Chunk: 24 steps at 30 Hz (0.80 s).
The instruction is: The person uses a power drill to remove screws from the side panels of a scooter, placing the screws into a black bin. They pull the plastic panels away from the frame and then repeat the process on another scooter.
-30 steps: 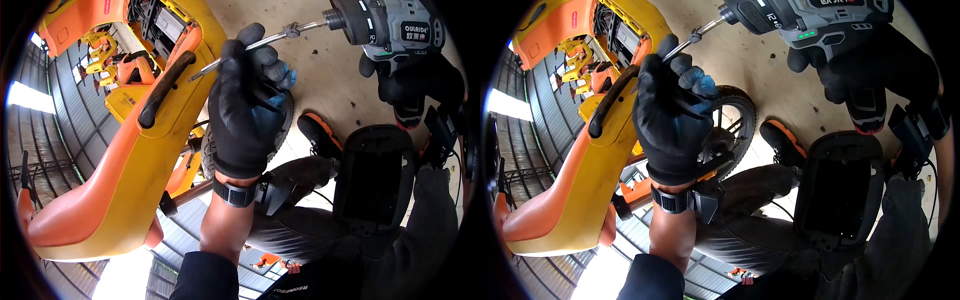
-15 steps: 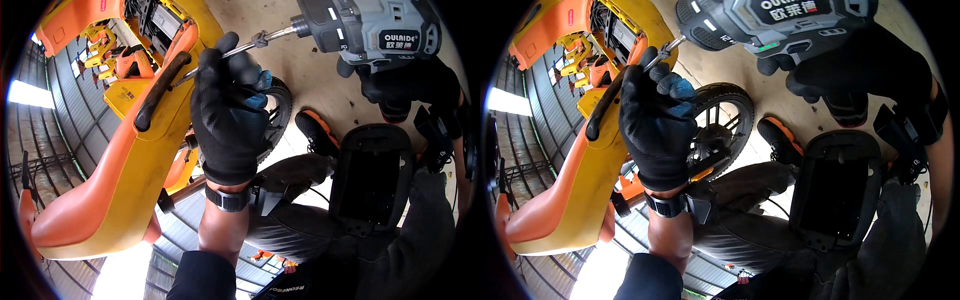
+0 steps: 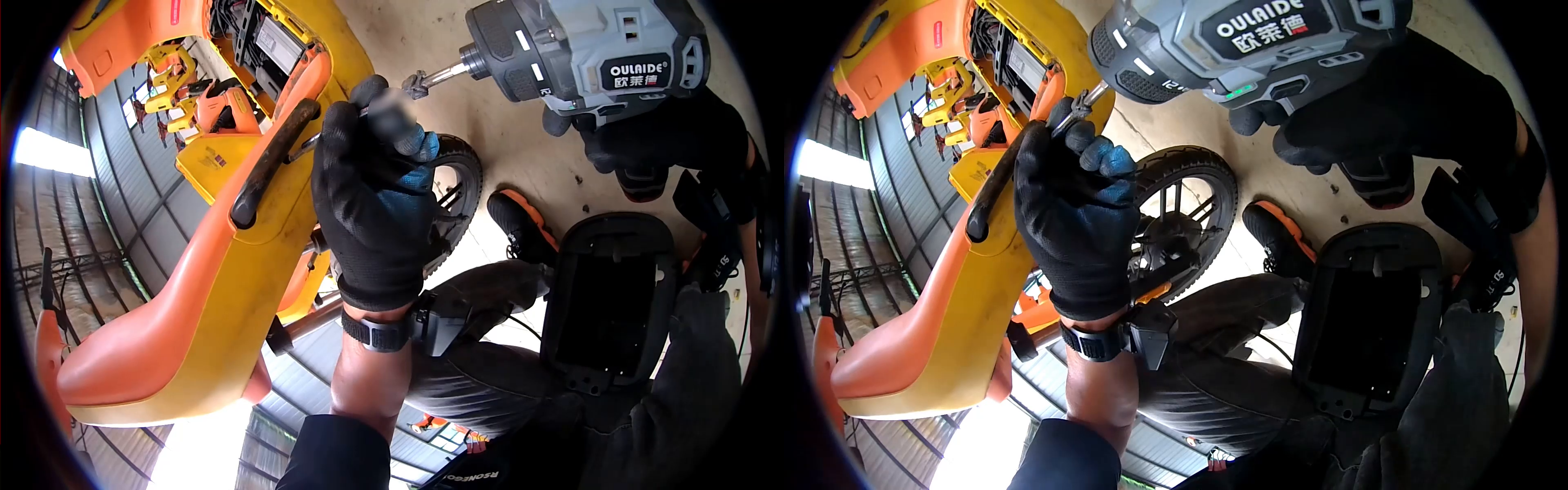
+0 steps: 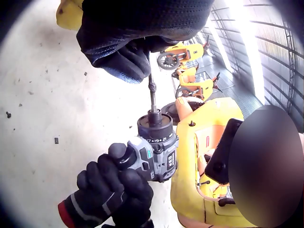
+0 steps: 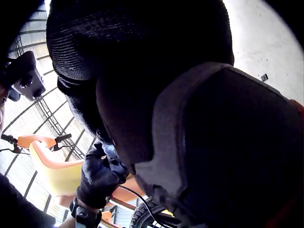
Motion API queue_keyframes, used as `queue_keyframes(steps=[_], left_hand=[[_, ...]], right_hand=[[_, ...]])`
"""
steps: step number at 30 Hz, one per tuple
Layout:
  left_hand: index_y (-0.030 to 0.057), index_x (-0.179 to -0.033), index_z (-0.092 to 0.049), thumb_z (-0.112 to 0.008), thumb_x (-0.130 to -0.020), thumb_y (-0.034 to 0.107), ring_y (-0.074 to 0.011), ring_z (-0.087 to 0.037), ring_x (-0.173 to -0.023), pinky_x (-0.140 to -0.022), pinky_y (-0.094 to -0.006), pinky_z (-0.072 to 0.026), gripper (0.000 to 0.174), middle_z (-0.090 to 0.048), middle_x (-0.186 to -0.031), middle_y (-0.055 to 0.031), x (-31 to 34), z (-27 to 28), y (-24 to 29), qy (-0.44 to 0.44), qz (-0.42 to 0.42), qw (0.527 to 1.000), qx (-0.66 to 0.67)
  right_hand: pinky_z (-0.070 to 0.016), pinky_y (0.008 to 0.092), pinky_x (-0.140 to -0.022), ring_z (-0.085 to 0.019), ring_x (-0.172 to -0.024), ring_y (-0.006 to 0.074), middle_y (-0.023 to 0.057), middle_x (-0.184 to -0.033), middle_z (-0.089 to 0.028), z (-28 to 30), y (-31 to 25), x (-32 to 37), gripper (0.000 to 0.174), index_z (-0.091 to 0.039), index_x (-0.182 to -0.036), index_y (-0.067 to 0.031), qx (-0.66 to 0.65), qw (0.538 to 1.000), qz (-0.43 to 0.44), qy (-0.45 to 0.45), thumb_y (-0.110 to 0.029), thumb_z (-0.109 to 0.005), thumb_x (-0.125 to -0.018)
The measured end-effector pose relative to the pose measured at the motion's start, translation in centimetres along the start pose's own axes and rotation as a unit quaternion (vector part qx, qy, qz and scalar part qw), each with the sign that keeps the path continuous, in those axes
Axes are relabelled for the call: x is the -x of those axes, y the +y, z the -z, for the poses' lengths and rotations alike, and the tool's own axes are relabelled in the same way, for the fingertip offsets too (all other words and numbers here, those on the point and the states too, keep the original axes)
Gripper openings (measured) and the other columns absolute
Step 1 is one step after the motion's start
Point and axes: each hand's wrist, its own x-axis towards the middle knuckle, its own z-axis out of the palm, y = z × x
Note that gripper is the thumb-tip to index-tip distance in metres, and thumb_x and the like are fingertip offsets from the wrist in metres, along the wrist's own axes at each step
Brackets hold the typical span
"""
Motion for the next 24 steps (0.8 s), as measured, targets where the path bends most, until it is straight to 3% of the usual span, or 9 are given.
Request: queue_keyframes(steps=[8, 11, 14, 16, 18, 20, 22, 23, 24], left_hand=[[-0.0067, -0.115, -0.051, -0.04, -0.096, 0.033, -0.013, -0.051, -0.075, -0.07, -0.0267, -0.045, 0.045, -0.055, -0.08, -0.006, 0.2, -0.2, -0.3, 0.003, -0.029, 1.0, 0.01], [-0.0058, -0.114, -0.052, -0.041, -0.096, 0.035, -0.0124, -0.051, -0.077, -0.072, -0.0272, -0.0444, 0.046, -0.056, -0.081, -0.0058, -0.1, -0.3, 0.0, -0.005, -0.021, 0.999, -0.024], [-0.0041, -0.114, -0.052, -0.04, -0.096, 0.035, -0.0114, -0.051, -0.076, -0.071, -0.0275, -0.0442, 0.045, -0.056, -0.082, -0.0056, 0.1, -0.2, 0.1, 0.026, -0.071, 0.985, -0.156], [0.0002, -0.105, -0.057, -0.045, -0.094, 0.029, -0.0145, -0.045, -0.07, -0.065, -0.0272, -0.0389, 0.033, -0.053, -0.082, -0.0049, 1.1, -0.2, 0.9, 0.032, 0.072, 0.991, 0.113], [-0.0025, -0.111, -0.054, -0.044, -0.095, 0.031, -0.0126, -0.043, -0.068, -0.064, -0.0249, -0.0374, 0.038, -0.051, -0.082, -0.0036, 3.5, 0.8, 1.5, 0.038, 0.093, 0.991, 0.093], [-0.0017, -0.116, -0.051, -0.049, -0.09, 0.018, -0.0103, -0.044, -0.069, -0.065, -0.024, -0.0389, 0.032, -0.049, -0.085, -0.002, 5.4, 3.2, 1.7, 0.046, 0.068, 0.969, -0.232], [-0.0006, -0.121, -0.047, -0.055, -0.085, 0.002, -0.0082, -0.045, -0.071, -0.065, -0.0236, -0.0408, 0.037, -0.048, -0.089, -0.0005, 6.9, 6.0, 1.5, 0.047, 0.025, 0.848, -0.528], [0.0002, -0.122, -0.047, -0.055, -0.081, -0.003, -0.0077, -0.047, -0.073, -0.066, -0.023, -0.0419, 0.041, -0.049, -0.088, -0.0003, 7.3, 6.8, 1.7, 0.054, 0.008, 0.847, -0.528], [0.0013, -0.122, -0.048, -0.058, -0.078, -0.005, -0.0078, -0.049, -0.077, -0.067, -0.0224, -0.0428, 0.046, -0.051, -0.087, -0.0006, 7.8, 7.0, 2.6, 0.029, -0.02, 0.798, -0.601]], right_hand=[[-0.0536, 0.0262, -0.06, -0.062, -0.069, 0.0167, 0.0104, -0.083, -0.063, 0.0, 0.0, -0.3, 0.049, -0.053, -0.115, 0.0038, -0.022, 1.0, 0.005, 0.005, -0.027, -0.068, -0.079], [-0.0536, 0.0261, -0.06, -0.062, -0.069, 0.0165, 0.0103, -0.083, -0.063, -0.2, -0.1, -0.5, 0.049, -0.053, -0.115, 0.0038, -0.028, 1.0, 0.007, 0.008, -0.027, -0.068, -0.079], [-0.0535, 0.0259, -0.06, -0.062, -0.069, 0.0164, 0.0102, -0.083, -0.063, -0.3, -0.1, -0.4, 0.049, -0.053, -0.115, 0.0038, -0.031, 0.999, 0.007, 0.009, -0.027, -0.067, -0.079], [-0.0535, 0.0258, -0.059, -0.062, -0.069, 0.0163, 0.0101, -0.083, -0.063, -0.3, -0.1, -0.3, 0.049, -0.053, -0.115, 0.0037, -0.025, 1.0, 0.007, 0.009, -0.027, -0.067, -0.079], [-0.0534, 0.0257, -0.059, -0.062, -0.069, 0.0162, 0.01, -0.083, -0.063, -0.3, -0.1, -0.3, 0.049, -0.053, -0.115, 0.0037, -0.022, 1.0, 0.01, 0.008, -0.027, -0.067, -0.079], [-0.0534, 0.0256, -0.059, -0.062, -0.068, 0.0161, 0.0099, -0.083, -0.063, -0.1, 0.0, -0.1, 0.049, -0.053, -0.115, 0.0037, -0.019, 1.0, 0.009, 0.008, -0.027, -0.067, -0.079], [-0.0533, 0.0255, -0.059, -0.062, -0.068, 0.016, 0.0098, -0.083, -0.063, -0.2, 0.0, 0.2, 0.049, -0.053, -0.115, 0.0036, -0.018, 1.0, 0.006, 0.011, -0.027, -0.067, -0.079], [-0.0533, 0.0254, -0.059, -0.062, -0.068, 0.016, 0.0098, -0.082, -0.063, -0.5, -0.1, 0.2, 0.049, -0.053, -0.115, 0.0036, -0.016, 1.0, 0.008, 0.012, -0.028, -0.067, -0.079], [-0.0533, 0.0254, -0.059, -0.062, -0.068, 0.0159, 0.0097, -0.082, -0.063, -0.5, -0.1, -0.1, 0.049, -0.053, -0.115, 0.0036, -0.018, 1.0, 0.009, 0.014, -0.028, -0.067, -0.079]])
